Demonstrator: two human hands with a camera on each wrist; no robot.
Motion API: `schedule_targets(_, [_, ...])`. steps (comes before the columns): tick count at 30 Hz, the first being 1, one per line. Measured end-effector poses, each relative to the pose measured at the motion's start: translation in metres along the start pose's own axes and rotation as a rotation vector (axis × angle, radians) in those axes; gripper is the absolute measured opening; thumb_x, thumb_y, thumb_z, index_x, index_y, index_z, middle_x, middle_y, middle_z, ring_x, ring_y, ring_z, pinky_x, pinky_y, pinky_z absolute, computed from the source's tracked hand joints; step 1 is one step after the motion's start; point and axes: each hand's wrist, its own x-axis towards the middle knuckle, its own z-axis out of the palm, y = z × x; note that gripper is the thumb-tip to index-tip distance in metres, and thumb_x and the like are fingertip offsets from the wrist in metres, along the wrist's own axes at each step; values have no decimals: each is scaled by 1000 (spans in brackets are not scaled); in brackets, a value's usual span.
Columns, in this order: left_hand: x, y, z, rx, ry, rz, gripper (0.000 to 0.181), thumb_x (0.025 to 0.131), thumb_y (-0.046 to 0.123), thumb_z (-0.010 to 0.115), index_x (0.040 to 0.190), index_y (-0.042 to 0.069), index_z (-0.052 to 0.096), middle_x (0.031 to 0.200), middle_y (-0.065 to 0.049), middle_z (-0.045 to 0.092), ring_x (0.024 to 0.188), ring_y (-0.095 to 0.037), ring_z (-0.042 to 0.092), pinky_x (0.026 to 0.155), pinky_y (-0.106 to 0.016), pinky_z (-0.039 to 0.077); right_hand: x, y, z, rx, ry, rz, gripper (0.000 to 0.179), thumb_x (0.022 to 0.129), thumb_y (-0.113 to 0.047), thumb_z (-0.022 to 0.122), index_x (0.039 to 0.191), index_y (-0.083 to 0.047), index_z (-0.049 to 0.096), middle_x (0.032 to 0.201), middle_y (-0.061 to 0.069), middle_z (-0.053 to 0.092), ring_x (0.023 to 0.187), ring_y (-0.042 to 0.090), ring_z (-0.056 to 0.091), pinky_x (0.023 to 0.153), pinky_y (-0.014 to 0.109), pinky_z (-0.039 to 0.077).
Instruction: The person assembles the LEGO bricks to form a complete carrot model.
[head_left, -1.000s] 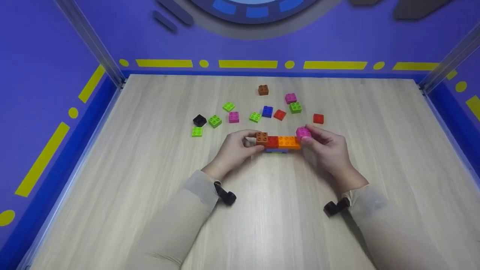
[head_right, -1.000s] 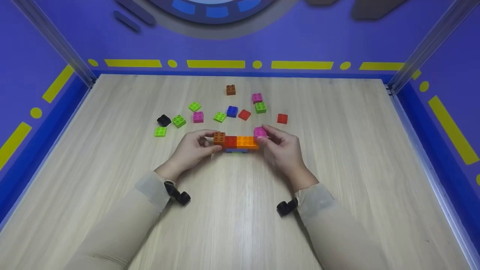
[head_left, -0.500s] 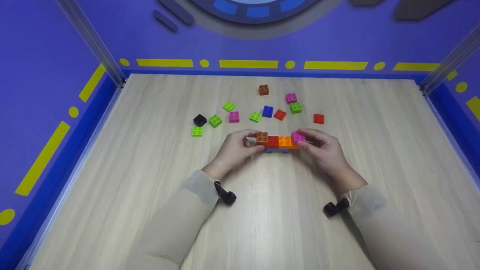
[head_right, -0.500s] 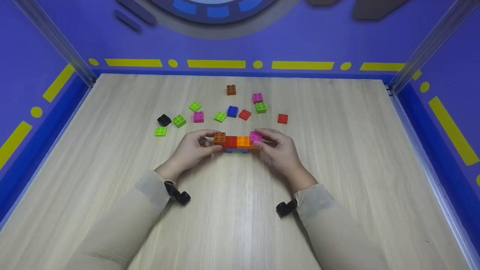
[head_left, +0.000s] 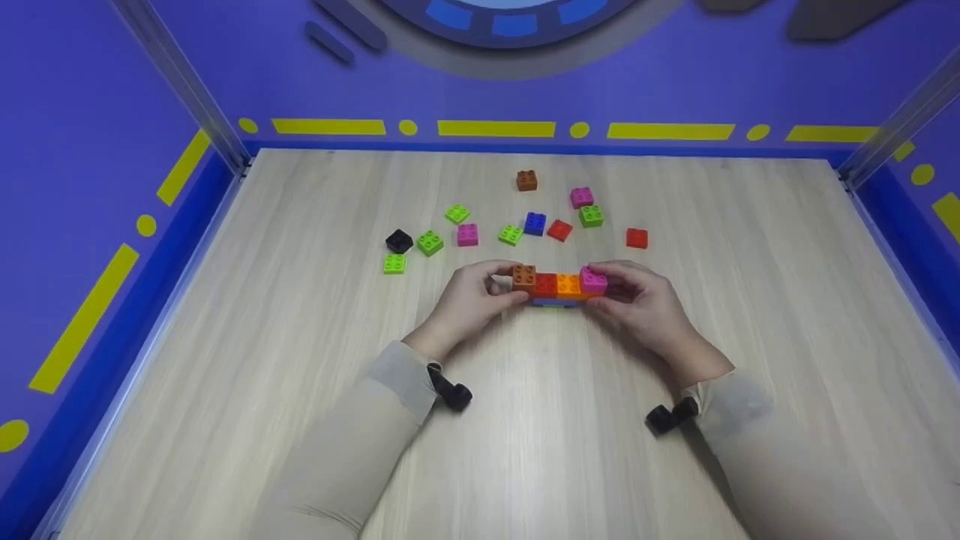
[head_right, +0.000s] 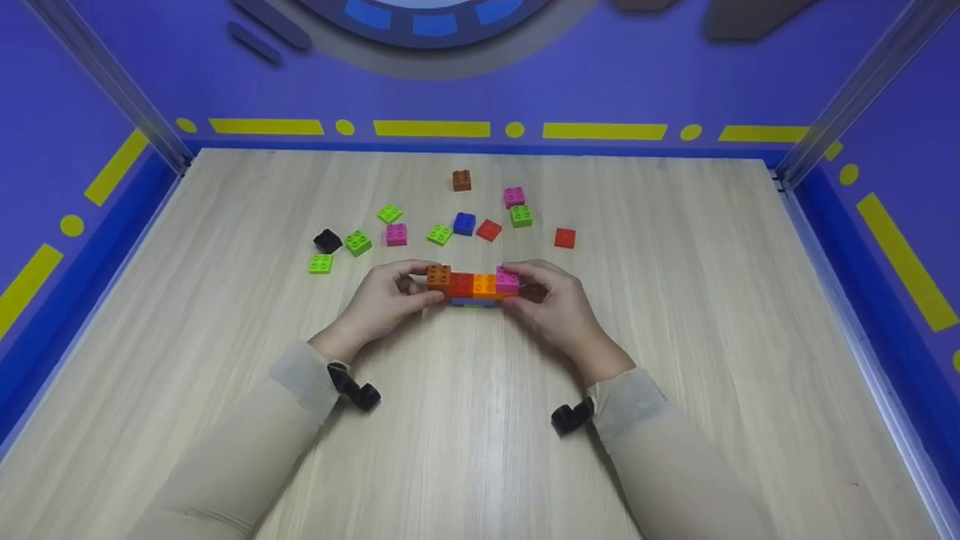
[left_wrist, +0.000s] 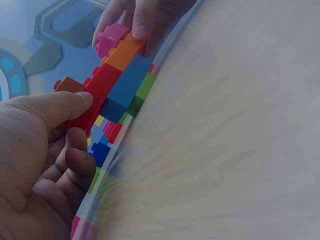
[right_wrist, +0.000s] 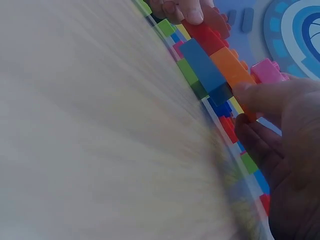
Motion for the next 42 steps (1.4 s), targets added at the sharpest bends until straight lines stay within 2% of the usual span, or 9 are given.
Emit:
schedule_targets(8, [0, -1, 0, 5, -4, -1, 48, 101, 21, 88, 147, 15, 76, 138, -8, 79, 81, -10, 60, 68, -20, 49, 0, -1, 1, -86, 15, -83, 49, 90, 5, 91, 135, -11, 83, 134, 12, 81, 115, -7, 70, 103, 8, 57])
schedule_targets(16, [-1, 0, -1, 7, -4, 5, 47, 101, 21, 88, 146, 15, 76, 136, -9, 78, 82, -11, 60, 70, -20, 50, 1, -3, 1, -101, 31, -130, 46, 88, 7, 92, 132, -7, 84, 131, 19, 82, 115, -11, 68, 103, 7, 56])
schedule_targets(23, [-1, 0, -1, 5, -2, -3, 47, 100, 22, 88, 146, 16, 76, 139, -9, 78, 80, -10, 60, 67, -19, 49, -1, 3, 2, -104, 39, -151, 49, 88, 5, 92, 134, -11, 84, 133, 15, 81, 118, -10, 69, 104, 9, 57])
schedule_targets(26, [-1, 0, -1, -27, -18, -6, 47, 103, 25, 86, 147, 16, 74, 138, -9, 77, 73, -9, 61, 62, -20, 50, -1, 6, 2, -114, 37, -156, 50, 89, 4, 92, 135, -12, 83, 134, 12, 81, 118, -7, 69, 104, 12, 59])
schedule_targets(30, [-1, 0, -2, -95, -24, 5, 50, 109, 30, 78, 153, 10, 68, 131, -15, 78, 63, -12, 61, 55, -23, 49, -2, 7, 3, -128, 29, -147, 51, 90, 2, 92, 138, -13, 82, 136, 10, 80, 118, -5, 70, 105, 15, 60])
schedule_targets(33, [0, -2, -4, -118, 28, 17, 49, 112, 30, 73, 154, 5, 66, 141, -17, 75, 77, -13, 69, 65, -24, 54, -2, 6, 3, -127, 25, -130, 51, 91, 2, 92, 139, -14, 82, 137, 9, 79, 119, -3, 70, 105, 16, 60])
schedule_targets(36, [3, -4, -9, -111, 119, 23, 45, 113, 28, 70, 150, 3, 68, 152, -13, 71, 107, -15, 74, 87, -24, 58, -2, 5, 3, -130, 22, -117, 51, 93, 1, 91, 140, -14, 81, 137, 9, 79, 119, -1, 71, 105, 15, 60])
schedule_targets(40, [7, -9, -19, -126, 253, 7, 42, 111, 28, 70, 144, 3, 71, 149, -14, 73, 107, -25, 73, 90, -31, 60, -1, 4, 3, -129, 15, -101, 50, 94, 1, 90, 141, -15, 80, 138, 8, 78, 121, 0, 71, 106, 14, 59])
schedule_targets(42, [8, -12, -26, -126, 328, 1, 39, 110, 26, 71, 141, 5, 72, 147, -13, 74, 111, -26, 73, 97, -36, 60, -1, 5, 3, -127, 12, -96, 51, 94, 2, 90, 141, -15, 80, 139, 8, 78, 121, -1, 70, 106, 14, 59])
